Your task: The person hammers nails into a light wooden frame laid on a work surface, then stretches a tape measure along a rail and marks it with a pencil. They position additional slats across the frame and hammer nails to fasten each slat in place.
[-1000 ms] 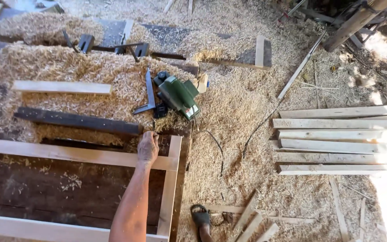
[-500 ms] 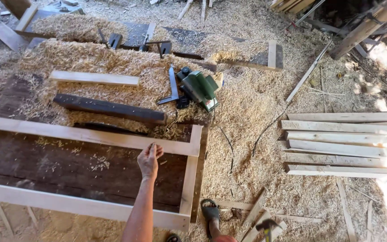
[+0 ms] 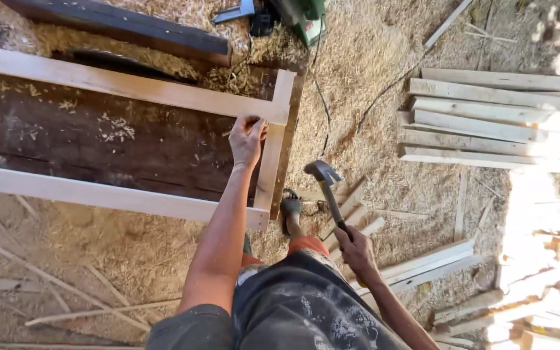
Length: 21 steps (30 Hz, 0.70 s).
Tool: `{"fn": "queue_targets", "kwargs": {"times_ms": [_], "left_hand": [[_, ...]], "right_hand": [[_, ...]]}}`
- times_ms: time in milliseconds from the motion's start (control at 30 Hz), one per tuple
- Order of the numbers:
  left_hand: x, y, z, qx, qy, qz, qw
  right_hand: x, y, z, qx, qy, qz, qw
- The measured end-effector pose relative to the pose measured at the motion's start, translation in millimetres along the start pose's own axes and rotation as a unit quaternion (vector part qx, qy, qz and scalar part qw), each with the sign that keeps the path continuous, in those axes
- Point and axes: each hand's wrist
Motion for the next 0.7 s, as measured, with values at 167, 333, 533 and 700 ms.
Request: {"fn": "queue_targets", "kwargs": {"times_ms": [167, 333, 533, 700], "left_hand": [[-18, -28, -7, -0.303, -0.089, 0.019, 0.948], [-37, -39, -6, -0.416, -0.151, 0.039, 0.896], [-60, -41, 5, -0.479, -0.201, 0.052, 0.853], [-47, -42, -6, -0.433, -0.173, 0.043, 0.884]], "right_hand": [[-22, -3, 5, -0.029, 0.041, 0.037, 0.998], [-42, 9, 29, -0.073, 0.138, 0.037, 0.987], [-43, 24, 99, -0.098, 0.206, 0.049, 0.972], [-58, 25, 114, -0.095, 0.255, 0.051, 0.961]]}}
Point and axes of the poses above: each hand's wrist, its own x-axis away from the middle knuckle, its own y-axis out of the back of the hand, z = x × y, and after that the axes turned 1 degree about -x, right-handed
